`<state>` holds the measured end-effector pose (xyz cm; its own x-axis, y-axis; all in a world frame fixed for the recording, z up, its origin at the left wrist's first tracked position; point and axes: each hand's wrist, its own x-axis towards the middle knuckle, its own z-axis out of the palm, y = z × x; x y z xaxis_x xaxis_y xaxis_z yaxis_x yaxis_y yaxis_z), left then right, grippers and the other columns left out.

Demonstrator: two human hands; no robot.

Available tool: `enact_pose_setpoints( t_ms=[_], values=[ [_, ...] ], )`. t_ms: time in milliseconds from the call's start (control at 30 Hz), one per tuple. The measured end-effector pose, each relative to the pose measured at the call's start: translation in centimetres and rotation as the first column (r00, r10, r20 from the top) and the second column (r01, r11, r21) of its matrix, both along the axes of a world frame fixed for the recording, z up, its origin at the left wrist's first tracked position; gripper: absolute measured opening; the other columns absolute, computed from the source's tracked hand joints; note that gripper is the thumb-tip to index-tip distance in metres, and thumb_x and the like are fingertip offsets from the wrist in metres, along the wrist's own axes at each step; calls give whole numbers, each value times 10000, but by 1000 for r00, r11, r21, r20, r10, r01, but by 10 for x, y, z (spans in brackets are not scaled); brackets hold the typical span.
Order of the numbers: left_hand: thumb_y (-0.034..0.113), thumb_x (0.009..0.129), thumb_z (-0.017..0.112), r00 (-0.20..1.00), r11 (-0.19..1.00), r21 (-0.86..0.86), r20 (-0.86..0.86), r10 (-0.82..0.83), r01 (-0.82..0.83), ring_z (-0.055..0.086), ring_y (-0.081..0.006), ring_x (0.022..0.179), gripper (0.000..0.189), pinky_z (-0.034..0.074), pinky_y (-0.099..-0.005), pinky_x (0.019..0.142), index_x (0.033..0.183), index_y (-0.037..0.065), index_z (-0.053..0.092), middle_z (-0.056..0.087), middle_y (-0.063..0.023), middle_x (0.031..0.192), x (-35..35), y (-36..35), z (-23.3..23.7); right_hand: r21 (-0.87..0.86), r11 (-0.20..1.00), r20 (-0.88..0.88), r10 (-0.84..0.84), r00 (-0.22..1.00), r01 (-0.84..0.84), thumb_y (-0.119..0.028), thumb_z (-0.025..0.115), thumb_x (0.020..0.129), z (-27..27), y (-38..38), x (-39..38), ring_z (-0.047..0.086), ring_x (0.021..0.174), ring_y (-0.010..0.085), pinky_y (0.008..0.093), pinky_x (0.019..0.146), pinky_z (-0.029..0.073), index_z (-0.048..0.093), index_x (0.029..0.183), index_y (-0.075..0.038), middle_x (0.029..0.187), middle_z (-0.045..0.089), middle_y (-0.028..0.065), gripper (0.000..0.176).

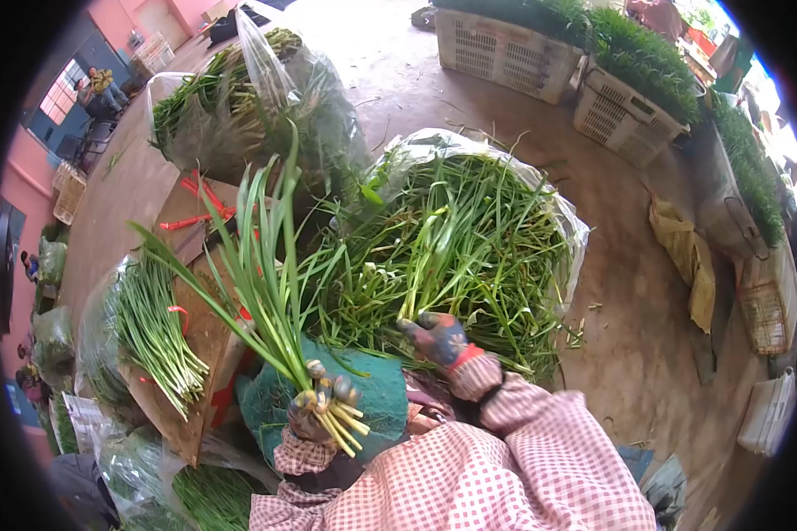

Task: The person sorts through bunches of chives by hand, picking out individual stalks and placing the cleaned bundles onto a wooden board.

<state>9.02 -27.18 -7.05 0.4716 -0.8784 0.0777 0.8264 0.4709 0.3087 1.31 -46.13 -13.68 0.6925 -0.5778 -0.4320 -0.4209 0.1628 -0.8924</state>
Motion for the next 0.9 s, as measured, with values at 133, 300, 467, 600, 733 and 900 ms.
enact_pose_setpoints(
  t_ms=[133,300,467,600,733,900],
  values=[
    [20,797,528,991,984,178,-136,13,11,589,-223,776,310,530,-327,648,1093,78,459,550,-102,908,7,-13,10,139,984,18,106,994,-107,-257,592,800,28,-29,-11,482,424,80,229,372,380,621,740,-27,511,507,-3,240],
    [9,795,546,992,939,336,-70,103,-73,562,-121,584,339,477,-223,458,1120,18,446,561,-144,939,24,-21,-4,364,919,194,84,977,-151,-159,608,790,73,-8,-29,461,421,66,222,365,365,634,747,-9,541,544,3,158],
    [30,758,588,963,708,652,170,210,-270,499,-78,471,340,380,-185,387,1086,21,494,622,-101,821,13,-54,-7,373,897,219,163,962,-237,-168,625,782,64,17,-33,448,433,58,211,381,328,649,755,-30,539,523,-8,142],
    [125,793,559,1000,858,514,0,10,-9,528,-112,609,389,432,-224,499,1152,10,462,577,-120,942,35,-39,-87,358,835,237,352,906,-418,-196,642,768,69,19,-35,446,452,44,214,409,361,658,812,-52,540,509,-33,152],
    [171,806,553,999,824,565,22,30,-37,490,-82,530,353,413,-197,447,1102,-15,502,599,-97,935,24,-53,-23,369,771,186,486,854,-519,-218,654,748,70,17,-33,452,479,36,199,435,380,655,858,-60,549,518,-41,192],
    [147,741,617,969,814,531,194,152,-234,554,-86,622,273,412,-187,438,964,-8,594,611,-96,943,28,-48,-47,130,796,140,576,806,-591,-211,623,768,47,10,-35,460,469,36,197,420,377,651,856,-55,557,536,-21,181]
  ],
)
